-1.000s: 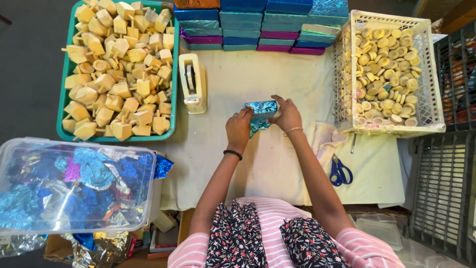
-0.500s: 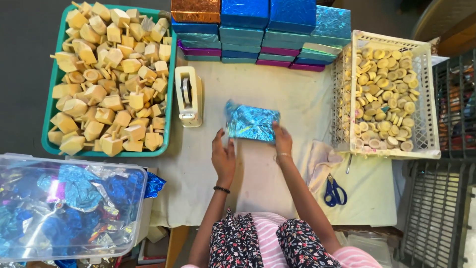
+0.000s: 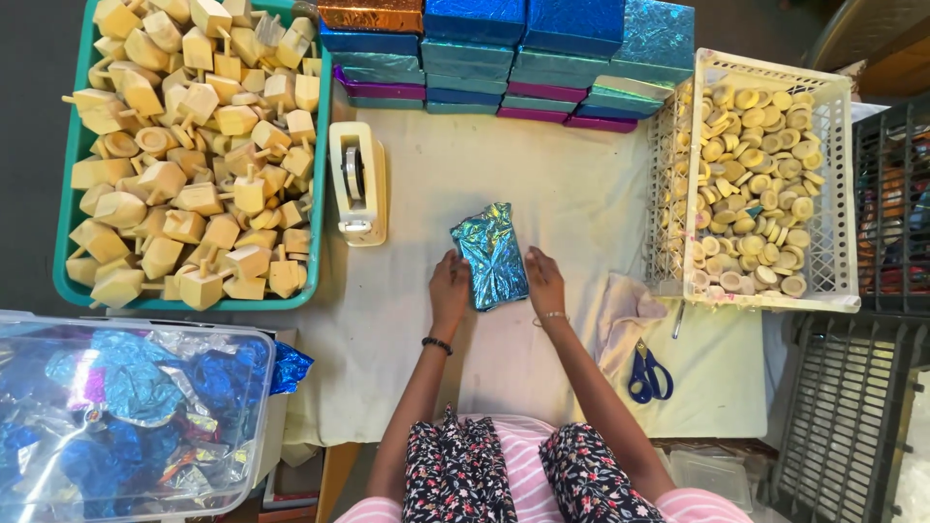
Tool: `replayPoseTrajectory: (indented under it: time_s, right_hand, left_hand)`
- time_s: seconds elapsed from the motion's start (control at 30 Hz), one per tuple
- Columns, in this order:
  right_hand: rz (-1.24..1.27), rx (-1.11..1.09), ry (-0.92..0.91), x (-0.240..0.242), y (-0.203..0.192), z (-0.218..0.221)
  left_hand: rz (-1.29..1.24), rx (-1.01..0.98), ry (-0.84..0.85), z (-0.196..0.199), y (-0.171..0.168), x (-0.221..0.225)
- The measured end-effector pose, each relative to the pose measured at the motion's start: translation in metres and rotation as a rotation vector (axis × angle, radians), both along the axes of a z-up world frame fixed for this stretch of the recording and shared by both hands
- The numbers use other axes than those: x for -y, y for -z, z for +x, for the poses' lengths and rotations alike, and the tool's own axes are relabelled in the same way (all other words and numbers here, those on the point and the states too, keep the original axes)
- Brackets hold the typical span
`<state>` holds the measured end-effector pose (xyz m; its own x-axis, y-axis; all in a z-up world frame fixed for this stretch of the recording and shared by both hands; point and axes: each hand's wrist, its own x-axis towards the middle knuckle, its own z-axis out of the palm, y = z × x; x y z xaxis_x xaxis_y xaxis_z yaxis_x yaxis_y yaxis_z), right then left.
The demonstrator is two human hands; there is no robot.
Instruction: Wrapping small objects or boxes in decorative blue and silver foil at a packaging station.
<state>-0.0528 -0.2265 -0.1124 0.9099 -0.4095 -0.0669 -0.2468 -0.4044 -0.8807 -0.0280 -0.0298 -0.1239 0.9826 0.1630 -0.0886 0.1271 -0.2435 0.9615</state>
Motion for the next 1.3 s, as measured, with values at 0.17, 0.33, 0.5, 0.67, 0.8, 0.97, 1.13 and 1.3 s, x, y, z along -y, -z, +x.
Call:
replayPoseTrajectory:
  time_s: [0.17, 0.33, 0.5, 0.67, 0.8, 0.97, 1.13, 1.3]
  right_hand:
    - [0.247, -0.237, 0.048, -0.005, -0.007, 0.015]
    - [0.377, -0.143, 0.045, -0.015, -0.053, 0.0]
    - [0.406, -0.031, 0.028, -0.022, -0.089, -0.02]
    - [0.425, -0.114, 0.064, -0.026, -0.126, -0.026]
    - [0.197, -0.164, 0.06, -0.021, -0.117, -0.019]
    - [-0.109, -0.15, 0.018, -0.019, -0.126, -0.015]
    - [-0.46, -0.154, 0.02, -0.02, -0.157, -0.016]
    - [-0.388, -0.215, 0.007, -0.019, -0.187, -0.004]
  left_hand:
    - [0.112, -0.104, -0.012, 0.009, -0.046, 0.02]
    - [0.066, 0.019, -0.06, 0.005, -0.082, 0.025]
    - [-0.011, -0.009, -0.012, -0.003, -0.111, 0.019]
    - [0.126, 0.024, 0.014, -0.01, -0.133, 0.014]
    - [0.323, 0.077, 0.054, -0.009, -0.126, 0.009]
    - [0.483, 0.027, 0.088, -0.008, -0.146, 0.001]
    - [0.668, -0.001, 0.12, -0.007, -0.168, -0.005]
    - [0.5, -0.07, 0.148, -0.005, -0.2, -0.01]
